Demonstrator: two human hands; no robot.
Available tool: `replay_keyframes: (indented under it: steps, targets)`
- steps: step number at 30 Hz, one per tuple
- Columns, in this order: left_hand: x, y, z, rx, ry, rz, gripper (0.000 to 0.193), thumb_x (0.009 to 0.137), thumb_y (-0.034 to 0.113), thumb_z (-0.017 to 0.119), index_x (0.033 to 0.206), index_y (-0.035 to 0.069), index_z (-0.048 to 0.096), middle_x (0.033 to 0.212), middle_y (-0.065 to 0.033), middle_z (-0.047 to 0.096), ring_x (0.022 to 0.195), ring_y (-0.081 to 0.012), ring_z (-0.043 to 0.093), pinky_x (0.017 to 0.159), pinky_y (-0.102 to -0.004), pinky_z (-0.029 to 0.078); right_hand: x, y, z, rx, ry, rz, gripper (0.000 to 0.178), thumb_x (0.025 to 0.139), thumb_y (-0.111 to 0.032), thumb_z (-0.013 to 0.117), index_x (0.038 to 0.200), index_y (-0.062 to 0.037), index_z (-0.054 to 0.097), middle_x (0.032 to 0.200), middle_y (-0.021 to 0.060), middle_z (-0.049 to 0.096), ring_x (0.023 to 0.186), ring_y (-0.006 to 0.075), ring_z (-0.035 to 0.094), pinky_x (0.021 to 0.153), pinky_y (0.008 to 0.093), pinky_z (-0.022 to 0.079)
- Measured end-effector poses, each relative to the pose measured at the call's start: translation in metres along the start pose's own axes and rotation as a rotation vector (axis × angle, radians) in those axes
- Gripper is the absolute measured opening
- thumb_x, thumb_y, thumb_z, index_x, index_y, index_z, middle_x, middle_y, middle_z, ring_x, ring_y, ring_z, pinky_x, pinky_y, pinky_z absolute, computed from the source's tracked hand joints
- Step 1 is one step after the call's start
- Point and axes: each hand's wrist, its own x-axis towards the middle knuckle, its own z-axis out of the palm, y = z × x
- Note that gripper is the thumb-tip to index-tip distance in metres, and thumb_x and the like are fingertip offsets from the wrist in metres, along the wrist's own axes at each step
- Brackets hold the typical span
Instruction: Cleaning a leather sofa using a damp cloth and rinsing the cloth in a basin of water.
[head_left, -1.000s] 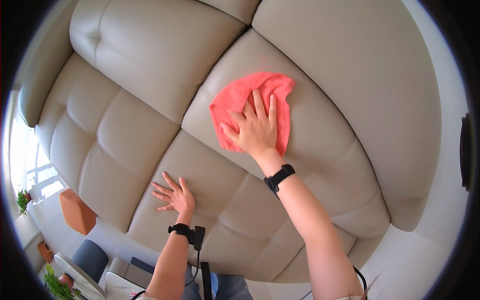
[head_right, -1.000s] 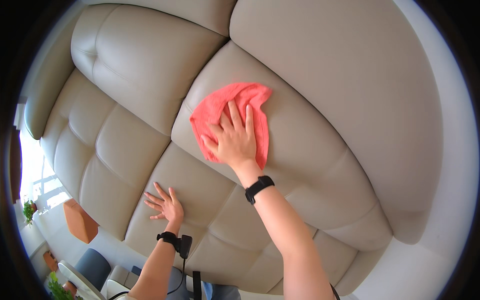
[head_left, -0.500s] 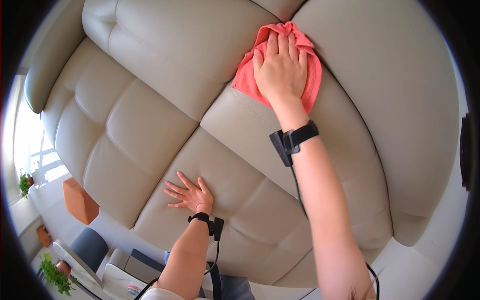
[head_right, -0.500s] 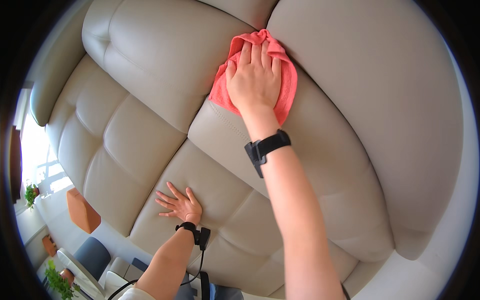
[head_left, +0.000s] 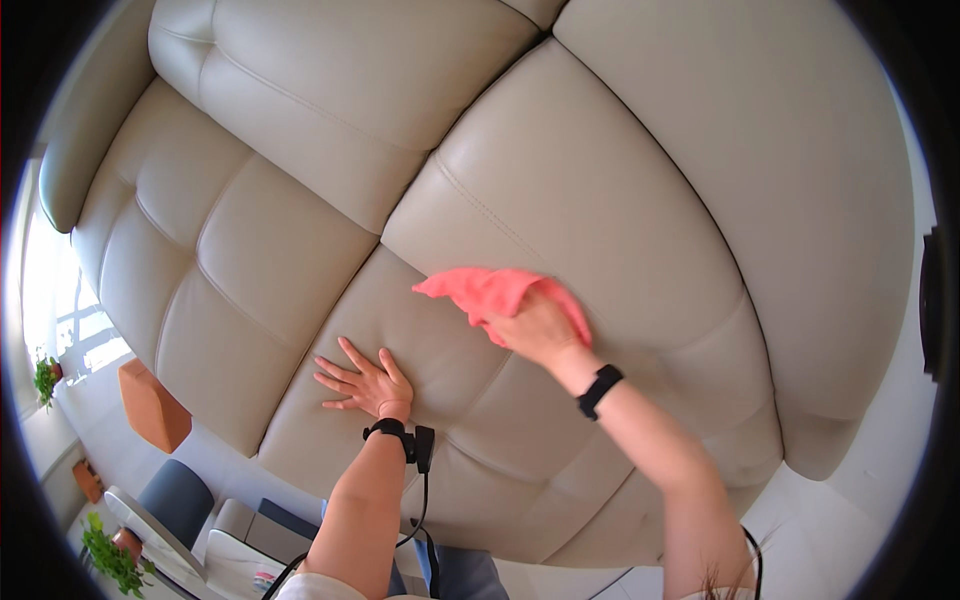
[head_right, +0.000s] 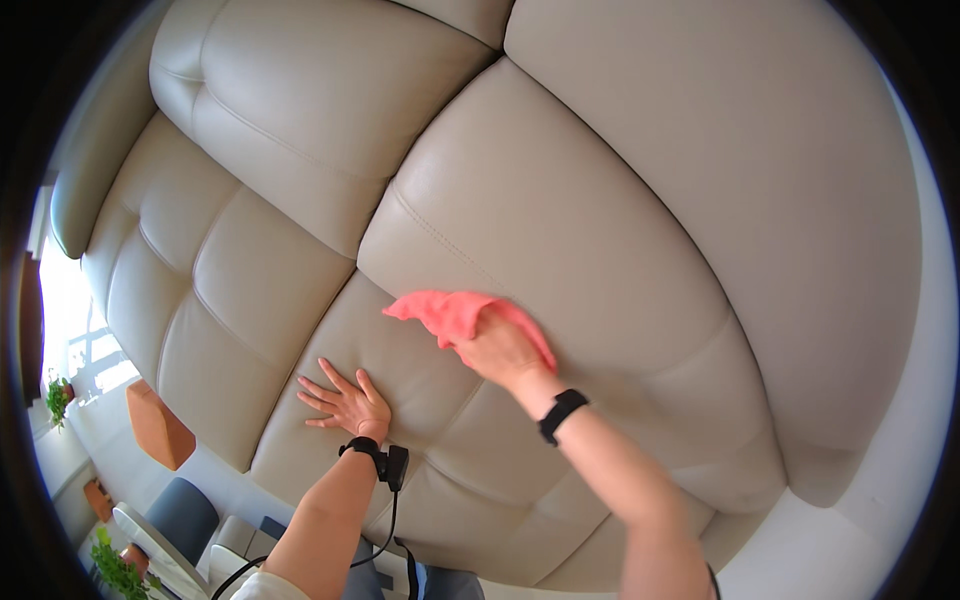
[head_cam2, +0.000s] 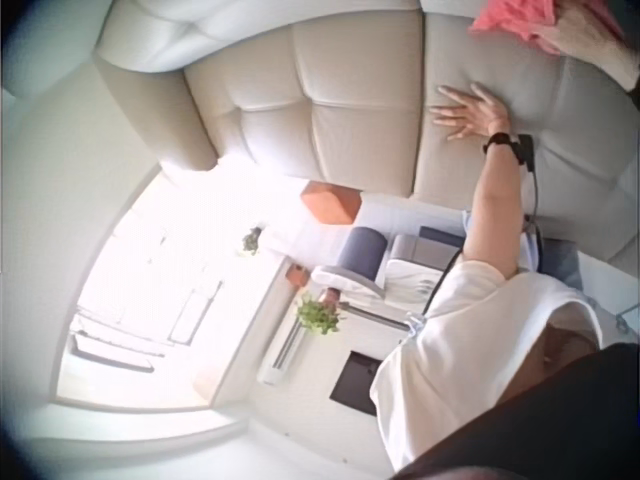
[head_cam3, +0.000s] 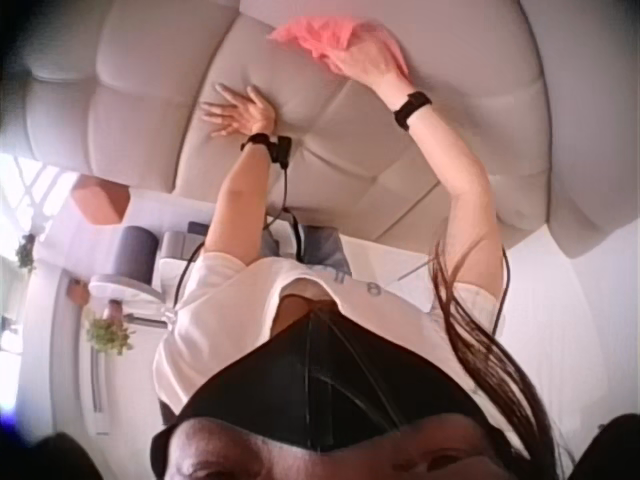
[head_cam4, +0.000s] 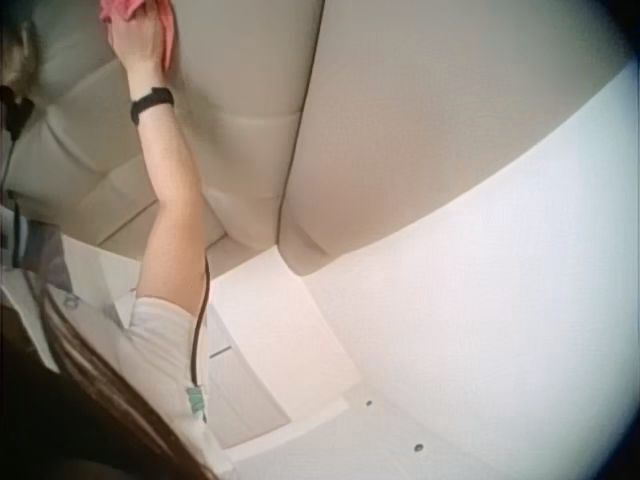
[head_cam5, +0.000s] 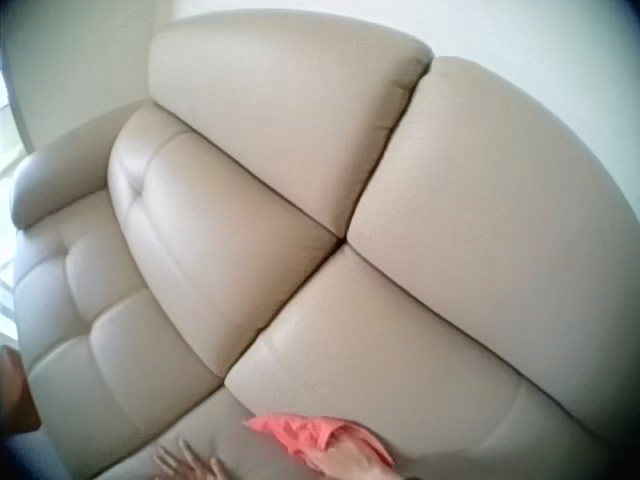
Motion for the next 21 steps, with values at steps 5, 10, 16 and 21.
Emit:
replay_keyframes:
  steps: [5,10,16,21]
  targets:
    - [0.004,-0.003,-0.004,-0.006,0.024,0.004,0.071,0.092,0.056,0.03,0.15,0.024,0.006,0.153,-0.0182,-0.009,0.14,-0.0409,-0.009,0.099,-0.0727,-0.002,-0.008,0.027,-0.12,-0.55,0.358,0.114,0.055,0.087,-0.033,0.056,0.14,-0.0253,0.041,0.117,0.0068,0.06,0.099,0.0256,0.059,0.083,0.0427,0.047]
    - [0.001,-0.001,-0.003,0.01,0.025,-0.001,0.071,0.091,0.056,0.032,0.15,0.025,0.008,0.154,-0.0178,-0.009,0.141,-0.0401,-0.008,0.101,-0.0716,-0.001,0.005,0.036,-0.131,-0.546,0.623,0.27,0.055,0.089,-0.031,0.052,0.141,-0.0178,0.04,0.145,-0.0038,0.039,0.11,0.0205,0.055,0.097,0.0368,0.035]
    - [0.002,-0.002,-0.009,0.013,0.023,-0.02,0.07,0.092,0.056,0.03,0.15,0.025,0.006,0.154,-0.0163,-0.007,0.14,-0.0392,-0.007,0.101,-0.0711,-0.001,-0.022,-0.013,-0.013,-0.489,0.339,0.393,0.051,0.089,-0.03,0.049,0.139,-0.0228,0.042,0.137,-0.0027,0.048,0.05,0.0165,0.052,0.076,0.0374,0.044]
    - [-0.002,0.007,-0.005,-0.018,0.016,0.004,0.069,0.091,0.055,0.032,0.15,0.026,0.008,0.153,-0.0176,-0.008,0.14,-0.0399,-0.008,0.101,-0.0712,-0.001,-0.112,0.012,0.068,-0.265,0.149,0.159,0.046,0.089,-0.026,0.051,0.135,-0.0244,0.046,0.104,-0.0021,0.064,0.059,0.0161,0.058,0.062,0.0337,0.046]
